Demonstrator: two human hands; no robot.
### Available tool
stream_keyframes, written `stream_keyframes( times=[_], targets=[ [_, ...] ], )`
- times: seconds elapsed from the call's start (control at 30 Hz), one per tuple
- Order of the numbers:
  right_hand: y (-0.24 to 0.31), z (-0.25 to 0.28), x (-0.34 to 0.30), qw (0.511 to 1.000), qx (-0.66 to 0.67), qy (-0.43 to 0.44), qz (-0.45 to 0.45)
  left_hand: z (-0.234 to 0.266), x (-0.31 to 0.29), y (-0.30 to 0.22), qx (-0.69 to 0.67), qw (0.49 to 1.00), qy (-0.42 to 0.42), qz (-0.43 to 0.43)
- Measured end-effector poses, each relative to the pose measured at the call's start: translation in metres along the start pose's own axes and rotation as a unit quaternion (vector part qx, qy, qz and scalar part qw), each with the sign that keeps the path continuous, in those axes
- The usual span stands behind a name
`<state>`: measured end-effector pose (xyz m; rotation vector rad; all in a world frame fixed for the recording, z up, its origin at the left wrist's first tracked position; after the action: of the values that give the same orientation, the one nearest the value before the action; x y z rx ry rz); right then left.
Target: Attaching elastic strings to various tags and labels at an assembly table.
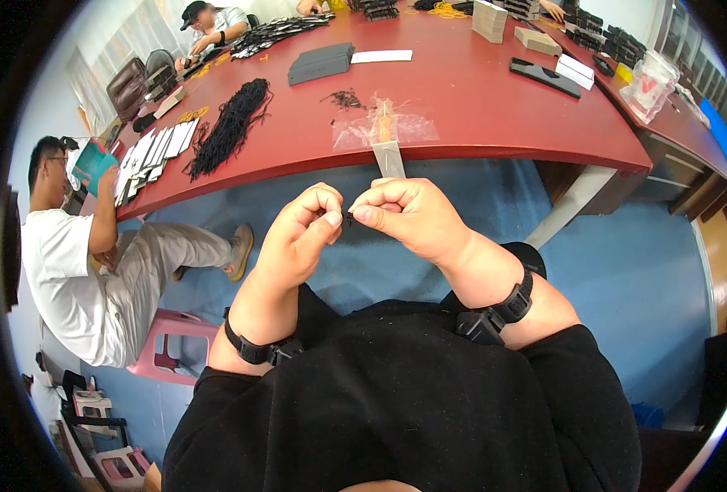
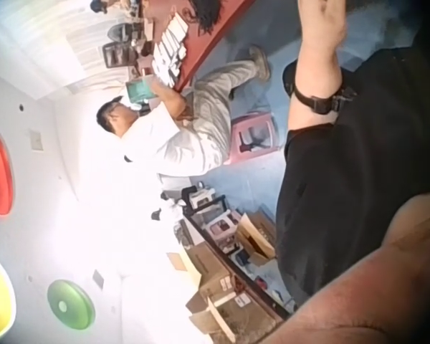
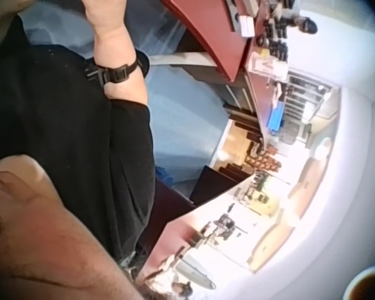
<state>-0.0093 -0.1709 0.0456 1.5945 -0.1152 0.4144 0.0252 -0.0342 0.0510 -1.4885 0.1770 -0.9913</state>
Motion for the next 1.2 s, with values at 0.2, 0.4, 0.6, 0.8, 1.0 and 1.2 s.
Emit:
stream_keyframes(
  times=[0.2, 0.4, 0.6, 0.8, 1.0, 1.2],
  targets=[
    [-0.014, 0.005, -0.003, 0.996, 0.042, -0.039, -0.066, 0.002, -0.004, 0.015, -0.163, 0.984, -0.006, 0.069],
    [-0.022, 0.016, -0.004, 0.996, 0.007, -0.065, -0.060, -0.004, -0.002, 0.027, -0.331, 0.940, -0.006, 0.082],
    [-0.020, 0.051, 0.004, 0.983, -0.092, -0.158, 0.025, 0.001, 0.017, 0.039, -0.424, 0.903, -0.059, 0.046],
    [-0.030, 0.054, 0.007, 0.979, -0.094, -0.180, 0.008, 0.002, 0.029, 0.055, -0.470, 0.880, -0.056, 0.037],
    [-0.026, 0.053, 0.009, 0.975, -0.117, -0.185, 0.035, 0.012, 0.030, 0.071, -0.447, 0.890, -0.086, 0.040],
    [-0.027, 0.054, 0.010, 0.971, -0.135, -0.193, 0.039, 0.012, 0.033, 0.075, -0.458, 0.884, -0.087, 0.037]
  ],
)
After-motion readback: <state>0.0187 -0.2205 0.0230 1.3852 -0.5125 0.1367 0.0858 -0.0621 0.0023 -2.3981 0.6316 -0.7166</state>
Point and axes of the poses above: each hand's wrist, its own x-axis towards the middle knuckle, its own z-axis out of the back of the hand, y = z × x, the point moved 6 cm from there along x, towards the middle knuckle, and after that the axes turned 3 degrees about -z, right-handed, at the moved point
